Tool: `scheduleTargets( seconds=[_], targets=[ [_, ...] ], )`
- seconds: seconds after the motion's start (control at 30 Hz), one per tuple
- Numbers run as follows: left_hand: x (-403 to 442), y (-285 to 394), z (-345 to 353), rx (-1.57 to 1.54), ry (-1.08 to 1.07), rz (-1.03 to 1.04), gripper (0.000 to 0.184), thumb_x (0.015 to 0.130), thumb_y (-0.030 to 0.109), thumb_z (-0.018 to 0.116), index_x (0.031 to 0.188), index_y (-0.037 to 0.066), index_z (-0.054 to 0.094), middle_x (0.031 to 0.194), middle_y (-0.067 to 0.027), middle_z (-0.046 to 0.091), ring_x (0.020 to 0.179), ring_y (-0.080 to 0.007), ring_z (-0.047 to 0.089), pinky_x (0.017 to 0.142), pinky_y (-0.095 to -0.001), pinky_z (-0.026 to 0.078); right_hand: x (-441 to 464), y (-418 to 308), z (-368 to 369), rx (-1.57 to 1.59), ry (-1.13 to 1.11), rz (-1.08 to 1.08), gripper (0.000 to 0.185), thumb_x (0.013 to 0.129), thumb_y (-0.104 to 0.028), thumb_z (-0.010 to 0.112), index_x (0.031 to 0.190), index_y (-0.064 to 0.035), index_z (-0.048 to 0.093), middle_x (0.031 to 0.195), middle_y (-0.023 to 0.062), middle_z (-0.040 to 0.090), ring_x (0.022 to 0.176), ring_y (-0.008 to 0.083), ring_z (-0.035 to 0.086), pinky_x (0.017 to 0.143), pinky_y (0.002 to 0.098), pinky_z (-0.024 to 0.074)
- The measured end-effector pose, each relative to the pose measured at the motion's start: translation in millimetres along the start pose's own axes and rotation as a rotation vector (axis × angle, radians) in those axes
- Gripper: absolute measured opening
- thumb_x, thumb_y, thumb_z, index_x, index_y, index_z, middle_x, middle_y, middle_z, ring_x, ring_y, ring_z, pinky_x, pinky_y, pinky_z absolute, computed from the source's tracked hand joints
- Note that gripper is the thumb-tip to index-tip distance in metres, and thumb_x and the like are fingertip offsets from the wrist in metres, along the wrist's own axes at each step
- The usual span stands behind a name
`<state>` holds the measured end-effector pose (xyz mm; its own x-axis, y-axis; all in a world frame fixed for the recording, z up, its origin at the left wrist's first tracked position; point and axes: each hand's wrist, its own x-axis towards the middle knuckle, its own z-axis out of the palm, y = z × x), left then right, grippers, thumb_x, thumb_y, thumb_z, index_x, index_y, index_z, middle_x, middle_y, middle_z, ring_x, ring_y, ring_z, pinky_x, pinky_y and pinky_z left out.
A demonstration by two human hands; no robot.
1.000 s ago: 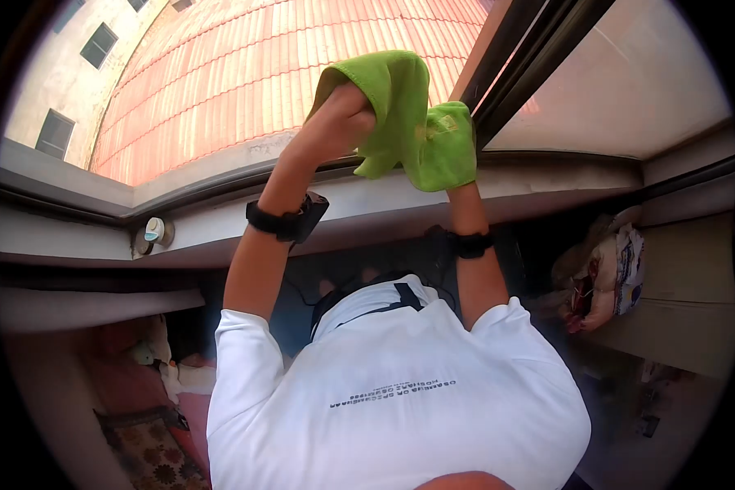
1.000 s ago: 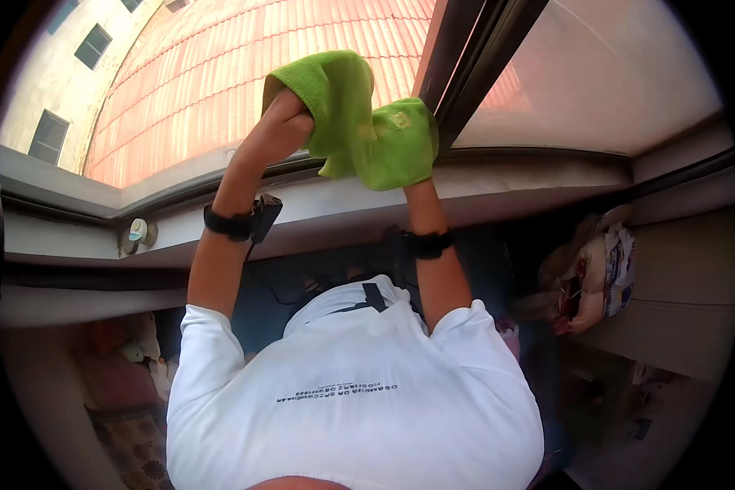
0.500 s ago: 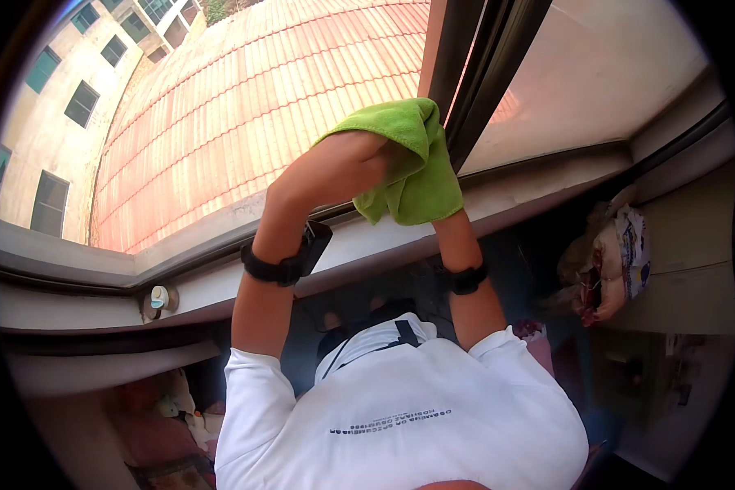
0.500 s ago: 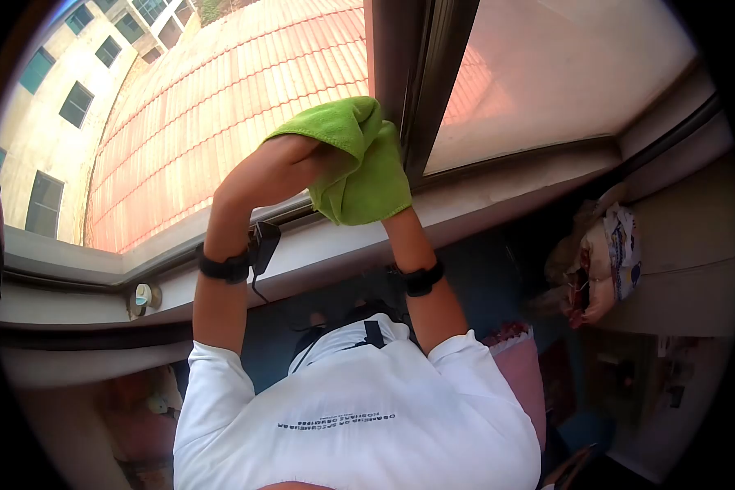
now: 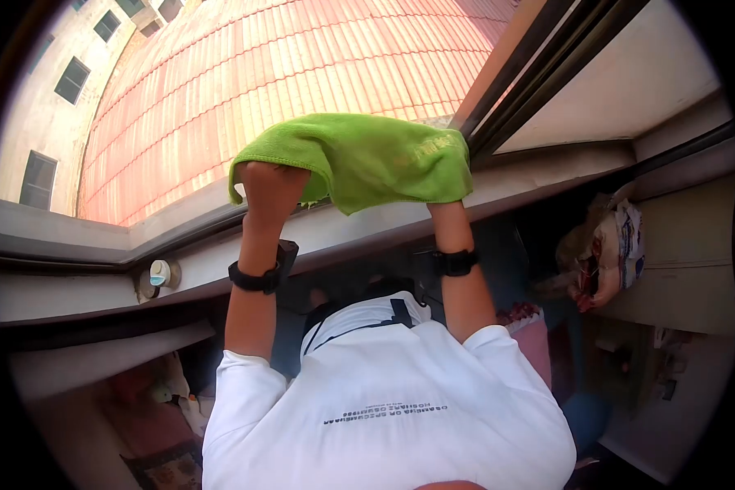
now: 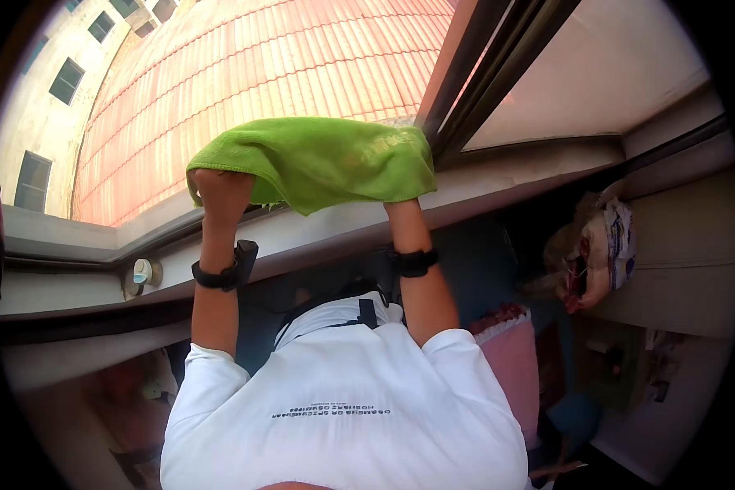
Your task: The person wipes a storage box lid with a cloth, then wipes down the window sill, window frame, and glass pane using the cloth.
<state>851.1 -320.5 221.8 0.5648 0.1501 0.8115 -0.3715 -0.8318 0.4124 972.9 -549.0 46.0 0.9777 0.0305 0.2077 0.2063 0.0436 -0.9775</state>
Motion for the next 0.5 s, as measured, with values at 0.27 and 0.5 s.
scheduleTargets(
  seconds=[0.27, 0.5],
  targets=[
    [-6, -63, -149, 0.086, 0.137, -0.084, 0.031, 0.079, 0.01, 0.081, 0.106, 0.003, 0.069, 0.094, -0.0096, 0.073, 0.079, -0.0248, 0.071, 0.072, -0.0346, 0.055, -56, -49, 116, 0.736, -0.29, 0.162, 0.03, 0.102, -0.02, 0.057, 0.128, -0.0062, 0.054, 0.123, 0.007, 0.061, 0.107, 0.0172, 0.061, 0.09, 0.0334, 0.0542],
    [-134, -156, -197, 0.353, -0.152, -0.166, 0.06, 0.082, 0.02, 0.079, 0.133, 0.003, 0.052, 0.132, -0.019, 0.057, 0.124, -0.0376, 0.052, 0.106, -0.0492, 0.038, -123, -81, 220, 0.289, -0.572, 0.145, 0.031, 0.101, -0.018, 0.058, 0.129, -0.0048, 0.055, 0.123, 0.0079, 0.061, 0.112, 0.0184, 0.059, 0.091, 0.0343, 0.0534]
  ],
)
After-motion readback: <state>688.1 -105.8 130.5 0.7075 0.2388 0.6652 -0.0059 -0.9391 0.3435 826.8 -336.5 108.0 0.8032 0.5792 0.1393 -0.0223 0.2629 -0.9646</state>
